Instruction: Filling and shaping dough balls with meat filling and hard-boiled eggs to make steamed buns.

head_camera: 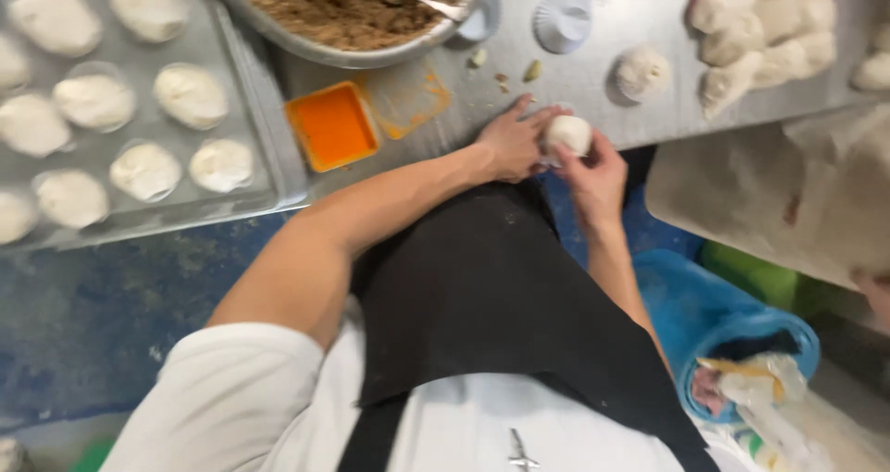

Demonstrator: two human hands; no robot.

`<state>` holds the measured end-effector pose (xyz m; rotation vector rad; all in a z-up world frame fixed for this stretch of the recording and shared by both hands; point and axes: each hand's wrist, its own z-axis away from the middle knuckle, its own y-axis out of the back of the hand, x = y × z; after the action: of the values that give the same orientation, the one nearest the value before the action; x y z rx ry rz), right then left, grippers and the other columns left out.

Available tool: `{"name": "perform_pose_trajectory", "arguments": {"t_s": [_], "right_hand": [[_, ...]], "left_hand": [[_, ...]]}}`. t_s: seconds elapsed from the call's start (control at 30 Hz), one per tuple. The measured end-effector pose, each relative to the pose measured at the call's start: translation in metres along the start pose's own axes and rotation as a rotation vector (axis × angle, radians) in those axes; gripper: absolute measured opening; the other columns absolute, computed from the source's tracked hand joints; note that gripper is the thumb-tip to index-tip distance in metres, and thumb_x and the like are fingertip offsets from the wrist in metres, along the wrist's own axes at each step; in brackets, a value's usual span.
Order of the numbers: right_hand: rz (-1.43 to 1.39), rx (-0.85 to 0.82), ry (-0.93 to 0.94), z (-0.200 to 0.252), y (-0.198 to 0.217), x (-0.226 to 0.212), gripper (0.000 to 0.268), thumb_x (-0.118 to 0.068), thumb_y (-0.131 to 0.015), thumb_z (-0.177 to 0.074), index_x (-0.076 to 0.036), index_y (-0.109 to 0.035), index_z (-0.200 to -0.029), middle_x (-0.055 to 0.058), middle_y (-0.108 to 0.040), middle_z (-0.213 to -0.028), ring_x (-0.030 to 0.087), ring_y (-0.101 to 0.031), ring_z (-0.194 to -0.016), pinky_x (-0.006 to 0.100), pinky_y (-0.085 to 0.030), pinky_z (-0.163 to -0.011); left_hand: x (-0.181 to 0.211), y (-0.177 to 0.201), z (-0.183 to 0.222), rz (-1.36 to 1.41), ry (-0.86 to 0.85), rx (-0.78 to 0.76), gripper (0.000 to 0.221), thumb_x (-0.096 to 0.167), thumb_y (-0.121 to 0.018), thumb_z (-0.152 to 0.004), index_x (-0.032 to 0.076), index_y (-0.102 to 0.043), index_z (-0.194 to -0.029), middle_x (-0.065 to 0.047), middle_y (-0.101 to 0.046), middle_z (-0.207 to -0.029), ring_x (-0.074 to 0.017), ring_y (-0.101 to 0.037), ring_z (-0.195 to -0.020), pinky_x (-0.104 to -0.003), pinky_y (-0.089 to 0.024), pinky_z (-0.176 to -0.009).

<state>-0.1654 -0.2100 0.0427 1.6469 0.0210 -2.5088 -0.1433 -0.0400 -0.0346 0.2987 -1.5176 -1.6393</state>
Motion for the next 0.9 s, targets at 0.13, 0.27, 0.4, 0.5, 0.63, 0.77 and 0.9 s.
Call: {"name": "perform_pose_trajectory", "arguments": {"t_s": [0.13,0.27,0.4,0.5,0.63,0.77,0.9], "right_hand": [[0.224,0.079,0.050,-0.012,0.005,0.010,0.046,-0.011,-0.080,-0.094,0.003,-0.065,-0.136,0.011,-0.072,-0.113,0.013,-0.067,-0.093,0.027,-0.057,-0.077],[0.678,0.122,0.343,-0.005,0.003,0.002,0.049,-0.007,-0.079,-0.090,0.002,-0.063,-0.135,0.020,-0.071,-0.122,0.027,-0.073,-0.106,0.035,-0.060,-0.085],[0.969,0.068,0.567,-0.005,-0.005,0.014,0.053,-0.012,-0.086,-0.089,-0.003,-0.063,-0.136,0.025,-0.065,-0.133,0.042,-0.066,-0.120,0.045,-0.054,-0.101],[1.017,0.040,0.471,0.000,-0.006,0.024,0.053,-0.007,-0.079,-0.095,-0.009,-0.062,-0.146,0.022,-0.058,-0.149,0.042,-0.061,-0.132,0.044,-0.053,-0.106],[1.084,0.004,0.508,0.004,-0.010,-0.001,0.071,-0.007,-0.077,-0.080,-0.003,-0.055,-0.148,0.026,-0.052,-0.151,0.049,-0.047,-0.137,0.051,-0.045,-0.107],[0.854,0.100,0.559,-0.014,0.015,-0.022,0.068,-0.008,-0.072,-0.092,0.000,-0.046,-0.155,0.027,-0.047,-0.157,0.046,-0.041,-0.149,0.054,-0.032,-0.124],[0.936,0.127,0.477,-0.066,0.074,-0.009,0.065,-0.020,-0.076,-0.103,-0.002,-0.047,-0.159,0.024,-0.049,-0.161,0.042,-0.045,-0.151,0.051,-0.033,-0.129]], "left_hand": [[-0.005,0.006,0.013,-0.058,-0.004,-0.093,0.057,0.049,-0.056,-0.099,0.024,-0.052,-0.151,-0.015,-0.015,-0.172,-0.0296,-0.010,-0.160,-0.067,-0.012,-0.123],[-0.008,-0.004,0.005,0.004,-0.040,0.039,0.055,0.049,-0.061,-0.092,0.032,-0.057,-0.144,-0.017,-0.017,-0.167,-0.0310,-0.011,-0.155,-0.068,-0.010,-0.120],[-0.003,0.020,0.027,0.069,-0.028,-0.035,0.052,0.051,-0.063,-0.089,0.035,-0.061,-0.138,-0.020,-0.017,-0.165,-0.0357,-0.009,-0.155,-0.066,-0.008,-0.122],[-0.005,0.048,0.056,0.223,-0.044,0.012,0.047,0.052,-0.067,-0.087,0.033,-0.069,-0.129,-0.025,-0.017,-0.164,-0.0422,-0.008,-0.154,-0.063,-0.010,-0.124],[-0.005,0.067,0.065,0.436,-0.043,0.197,0.035,0.047,-0.069,-0.090,0.026,-0.079,-0.116,-0.027,-0.020,-0.164,-0.0462,-0.013,-0.153,-0.067,-0.016,-0.119],[0.008,0.077,0.046,0.507,-0.023,0.295,0.028,0.045,-0.074,-0.086,0.025,-0.081,-0.103,-0.021,-0.032,-0.160,-0.0439,-0.025,-0.152,-0.068,-0.026,-0.118],[0.030,0.047,0.000,0.401,0.011,0.150,0.028,0.048,-0.081,-0.080,0.021,-0.082,-0.087,-0.019,-0.039,-0.151,-0.0401,-0.035,-0.141,-0.070,-0.034,-0.106]]}}
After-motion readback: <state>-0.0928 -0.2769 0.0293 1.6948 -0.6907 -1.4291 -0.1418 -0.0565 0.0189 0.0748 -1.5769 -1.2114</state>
